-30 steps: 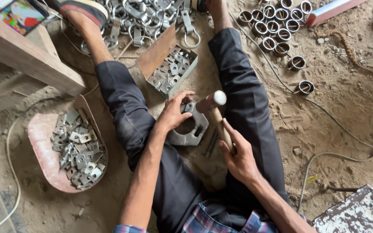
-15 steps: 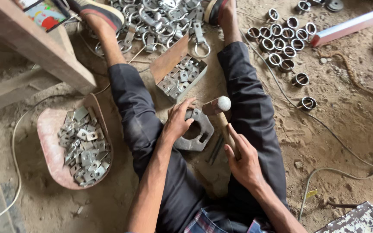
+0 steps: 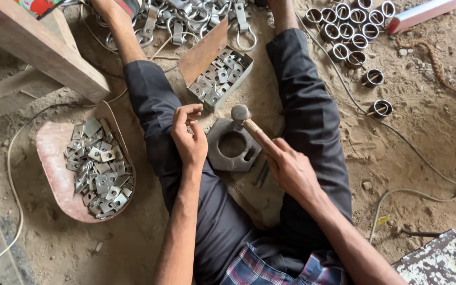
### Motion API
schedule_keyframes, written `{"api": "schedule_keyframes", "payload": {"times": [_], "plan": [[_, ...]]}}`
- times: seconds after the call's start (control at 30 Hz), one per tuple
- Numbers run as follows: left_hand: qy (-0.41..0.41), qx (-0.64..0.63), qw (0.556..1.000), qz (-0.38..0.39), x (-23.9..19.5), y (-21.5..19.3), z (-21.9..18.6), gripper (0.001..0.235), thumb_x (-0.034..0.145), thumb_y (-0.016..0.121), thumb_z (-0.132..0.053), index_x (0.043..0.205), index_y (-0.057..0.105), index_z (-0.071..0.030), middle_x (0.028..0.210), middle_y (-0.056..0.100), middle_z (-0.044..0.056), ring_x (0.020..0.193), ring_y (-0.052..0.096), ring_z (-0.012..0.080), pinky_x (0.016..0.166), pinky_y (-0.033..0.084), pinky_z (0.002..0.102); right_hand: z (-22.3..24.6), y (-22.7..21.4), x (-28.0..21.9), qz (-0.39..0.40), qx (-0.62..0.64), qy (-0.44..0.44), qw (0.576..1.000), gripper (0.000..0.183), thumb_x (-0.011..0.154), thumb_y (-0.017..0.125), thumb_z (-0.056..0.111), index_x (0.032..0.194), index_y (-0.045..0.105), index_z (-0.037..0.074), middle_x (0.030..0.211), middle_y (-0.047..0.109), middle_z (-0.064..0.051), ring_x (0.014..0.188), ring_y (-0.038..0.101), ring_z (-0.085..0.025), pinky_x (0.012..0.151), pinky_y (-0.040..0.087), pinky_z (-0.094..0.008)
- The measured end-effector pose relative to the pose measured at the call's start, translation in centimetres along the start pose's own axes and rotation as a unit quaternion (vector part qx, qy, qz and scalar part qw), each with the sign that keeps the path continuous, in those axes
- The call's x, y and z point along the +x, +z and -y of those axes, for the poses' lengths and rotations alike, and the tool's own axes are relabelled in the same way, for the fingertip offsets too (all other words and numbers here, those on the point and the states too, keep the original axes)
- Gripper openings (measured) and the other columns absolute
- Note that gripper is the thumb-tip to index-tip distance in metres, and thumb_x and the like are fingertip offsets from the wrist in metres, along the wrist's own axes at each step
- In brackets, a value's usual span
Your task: The person straightens small metal brackets using a hammer and a heavy metal block, picking up pieces from a container and placing them on the block to strike them before putting them back.
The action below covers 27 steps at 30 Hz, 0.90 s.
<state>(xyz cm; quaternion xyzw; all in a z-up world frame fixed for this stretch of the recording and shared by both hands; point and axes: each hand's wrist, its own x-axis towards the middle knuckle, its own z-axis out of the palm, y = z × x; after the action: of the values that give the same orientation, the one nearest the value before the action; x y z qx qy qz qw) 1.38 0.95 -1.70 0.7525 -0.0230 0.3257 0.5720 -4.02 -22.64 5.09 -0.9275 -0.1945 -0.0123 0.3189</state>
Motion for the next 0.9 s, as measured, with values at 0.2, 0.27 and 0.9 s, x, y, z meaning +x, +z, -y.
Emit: {"api": "schedule_keyframes", "payload": {"times": [0.2,0.27,0.9], "plan": [[-0.02,-0.007,0.999,0.039,-0.3,0.6,0.2,0.031,0.089,0.045,0.013,0.108,0.067,0.002,0.101,0.069,0.012,0.092,0.071,0.0237,0.084,0.056,0.031,-0.5,0.5,0.1,0.026,-0.019,0.034,0.999,0.063,0.094,0.062,0.011,0.153,0.046,0.025,0.094,0.062,-0.015,0.073,0.067,-0.038,0.063,0.055,-0.048],[-0.022,-0.015,0.998,0.058,-0.4,0.9,0.1,0.029,0.09,0.046,0.013,0.108,0.067,0.002,0.1,0.07,0.013,0.094,0.071,0.0238,0.088,0.057,0.032,-0.7,0.3,-0.4,0.006,-0.011,0.045,0.999,0.064,0.093,0.061,0.009,0.152,0.047,0.027,0.096,0.063,-0.014,0.074,0.067,-0.038,0.062,0.056,-0.047],[0.017,0.254,0.924,0.286,-2.0,3.7,2.3,0.053,0.079,0.076,-0.01,0.13,0.062,-0.005,0.125,0.063,0.014,0.116,0.056,0.0388,0.102,0.045,0.048,-3.3,-1.1,-0.7,0.048,0.05,0.042,0.997,0.074,0.092,0.067,0.012,0.159,0.04,0.03,0.095,0.06,-0.015,0.079,0.066,-0.039,0.069,0.054,-0.049]]}}
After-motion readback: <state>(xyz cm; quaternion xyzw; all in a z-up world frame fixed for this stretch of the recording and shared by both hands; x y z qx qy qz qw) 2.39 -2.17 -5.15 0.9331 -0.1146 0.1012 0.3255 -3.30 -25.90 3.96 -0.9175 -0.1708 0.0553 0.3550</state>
